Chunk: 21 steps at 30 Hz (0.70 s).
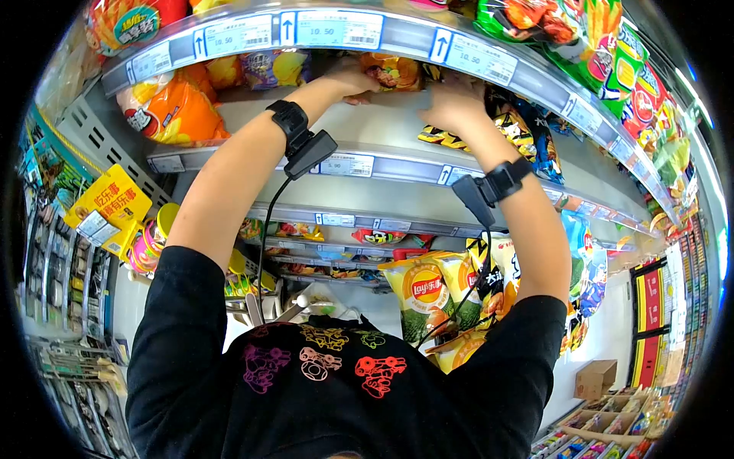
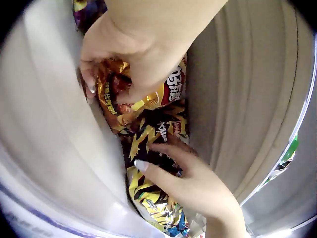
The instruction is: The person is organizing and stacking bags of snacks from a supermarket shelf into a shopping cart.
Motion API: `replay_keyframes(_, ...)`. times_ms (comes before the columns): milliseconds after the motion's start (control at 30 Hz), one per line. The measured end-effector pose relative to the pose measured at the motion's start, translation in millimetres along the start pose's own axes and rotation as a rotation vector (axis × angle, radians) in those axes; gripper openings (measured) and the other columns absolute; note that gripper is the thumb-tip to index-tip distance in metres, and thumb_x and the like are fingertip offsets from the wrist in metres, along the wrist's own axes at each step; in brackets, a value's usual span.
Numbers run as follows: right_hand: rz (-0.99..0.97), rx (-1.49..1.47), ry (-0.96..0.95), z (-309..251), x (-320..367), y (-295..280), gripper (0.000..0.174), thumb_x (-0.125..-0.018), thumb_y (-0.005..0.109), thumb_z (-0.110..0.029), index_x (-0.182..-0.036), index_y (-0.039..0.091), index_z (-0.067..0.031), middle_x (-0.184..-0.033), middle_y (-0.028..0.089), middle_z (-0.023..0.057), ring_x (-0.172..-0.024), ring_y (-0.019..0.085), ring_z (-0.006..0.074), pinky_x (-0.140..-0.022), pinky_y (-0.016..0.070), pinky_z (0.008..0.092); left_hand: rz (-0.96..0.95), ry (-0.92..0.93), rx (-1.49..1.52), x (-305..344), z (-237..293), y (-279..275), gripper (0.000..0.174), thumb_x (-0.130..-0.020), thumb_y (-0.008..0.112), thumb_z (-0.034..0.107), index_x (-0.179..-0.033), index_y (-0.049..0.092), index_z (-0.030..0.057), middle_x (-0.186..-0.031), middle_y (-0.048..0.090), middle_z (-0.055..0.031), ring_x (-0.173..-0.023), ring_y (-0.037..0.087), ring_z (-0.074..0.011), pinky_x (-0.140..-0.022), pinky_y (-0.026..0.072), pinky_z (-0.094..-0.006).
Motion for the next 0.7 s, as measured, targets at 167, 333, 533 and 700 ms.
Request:
replay_keyframes(167, -0.022, -0.437, -0.074, -16.1, -45.1, -11.3, 0.052, -0.082, 0.054, -0.043, -0.112, 0.057, -0.0011, -0.103, 0.061, 0.0247, -0.097, 0.060, 0.0325, -0.085, 0.0469, 0.0383, 0.115, -0.134, -0.062, -7.4, 2.4, 4.5, 0.040, -0.077, 0.057, 0.016, -0.116, 0.049, 0.0120, -0.089, 0.061, -0.0020, -0.071, 0.065, -0.0147, -0.053, 0.0472, -0.0287)
replay_keyframes(333, 0.012, -0.948, 0.024, -29.6, -83.2, 23.3, 0.039, -0.085, 0.056, -0.038, -0.106, 0.062, -0.0067, -0.097, 0.065, 0.0124, -0.089, 0.061, 0.0192, -0.077, 0.0493, 0.0309, 0.112, -0.143, -0.008, 10.6, -5.2, -7.8, 0.039, -0.075, 0.055, 0.019, -0.114, 0.050, 0.0137, -0.090, 0.057, -0.0026, -0.074, 0.061, -0.0146, -0.059, 0.0466, -0.0302)
replay_keyframes(533, -0.014, -1.143, -0.293, -85.7, -126.7, 35.8, 0.044, -0.084, 0.056, -0.036, -0.121, 0.055, -0.0132, -0.120, 0.058, 0.0104, -0.111, 0.053, 0.0252, -0.094, 0.0395, 0.0353, 0.098, -0.106, -0.250, 26.7, -18.1, -37.4, 0.030, -0.077, 0.055, 0.024, -0.104, 0.055, 0.0115, -0.093, 0.059, -0.0037, -0.076, 0.061, -0.0161, -0.058, 0.0476, -0.0312)
replay_keyframes(700, 0.154, -0.836, -0.268, -96.9, -128.6, 25.3, 0.050, -0.085, 0.058, -0.041, -0.125, 0.052, -0.0123, -0.124, 0.055, 0.0114, -0.113, 0.051, 0.0266, -0.095, 0.0384, 0.0343, 0.141, -0.088, -0.344, 31.6, -40.0, -55.8, 0.028, -0.079, 0.056, 0.027, -0.101, 0.059, 0.0104, -0.089, 0.062, -0.0057, -0.075, 0.062, -0.0161, -0.058, 0.0493, -0.0326)
Point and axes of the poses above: each hand's wrist, its own x-axis away from the middle knuckle, its own y-axis out of the palm, z = x × y, the point moved 5 cm from there along -x, towards the middle knuckle
